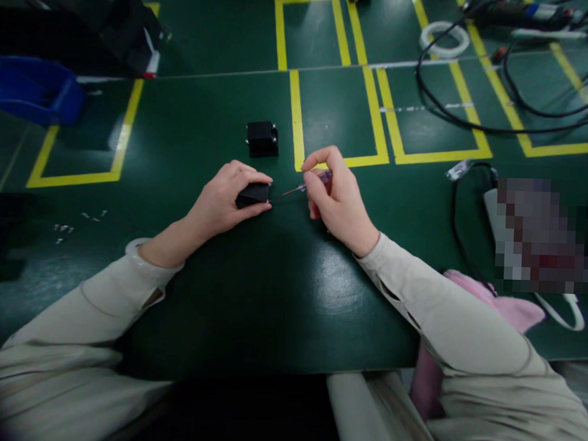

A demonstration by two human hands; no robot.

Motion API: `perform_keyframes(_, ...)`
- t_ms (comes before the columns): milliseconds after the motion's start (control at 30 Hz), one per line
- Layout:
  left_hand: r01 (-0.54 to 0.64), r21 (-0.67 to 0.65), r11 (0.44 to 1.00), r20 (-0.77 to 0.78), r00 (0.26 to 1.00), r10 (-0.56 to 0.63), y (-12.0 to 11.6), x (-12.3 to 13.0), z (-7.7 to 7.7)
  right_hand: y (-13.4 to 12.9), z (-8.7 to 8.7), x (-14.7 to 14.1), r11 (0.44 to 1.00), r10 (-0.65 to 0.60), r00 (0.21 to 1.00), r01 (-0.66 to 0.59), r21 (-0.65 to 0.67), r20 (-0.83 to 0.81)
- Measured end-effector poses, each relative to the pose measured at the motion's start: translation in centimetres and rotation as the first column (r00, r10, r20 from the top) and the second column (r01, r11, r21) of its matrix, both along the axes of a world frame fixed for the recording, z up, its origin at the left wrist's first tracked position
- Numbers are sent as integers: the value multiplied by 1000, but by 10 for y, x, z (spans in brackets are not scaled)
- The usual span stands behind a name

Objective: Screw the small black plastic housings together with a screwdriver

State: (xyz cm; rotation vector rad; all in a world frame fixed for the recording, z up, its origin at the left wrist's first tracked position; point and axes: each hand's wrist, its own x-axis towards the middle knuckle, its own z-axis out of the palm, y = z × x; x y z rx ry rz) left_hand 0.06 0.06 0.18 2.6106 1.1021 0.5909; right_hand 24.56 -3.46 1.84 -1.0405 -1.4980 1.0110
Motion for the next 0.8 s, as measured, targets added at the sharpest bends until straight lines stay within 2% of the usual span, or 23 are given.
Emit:
perform_keyframes(233,-6,-9,1000,-9,1000,6,0,0,0,-1,2,1,1000,-1,999,2,-21,47)
perform_keyframes(800,-2,-18,1000,-3,1000,2,0,1,2,-1,2,0,999,0,1000,1,-33,15)
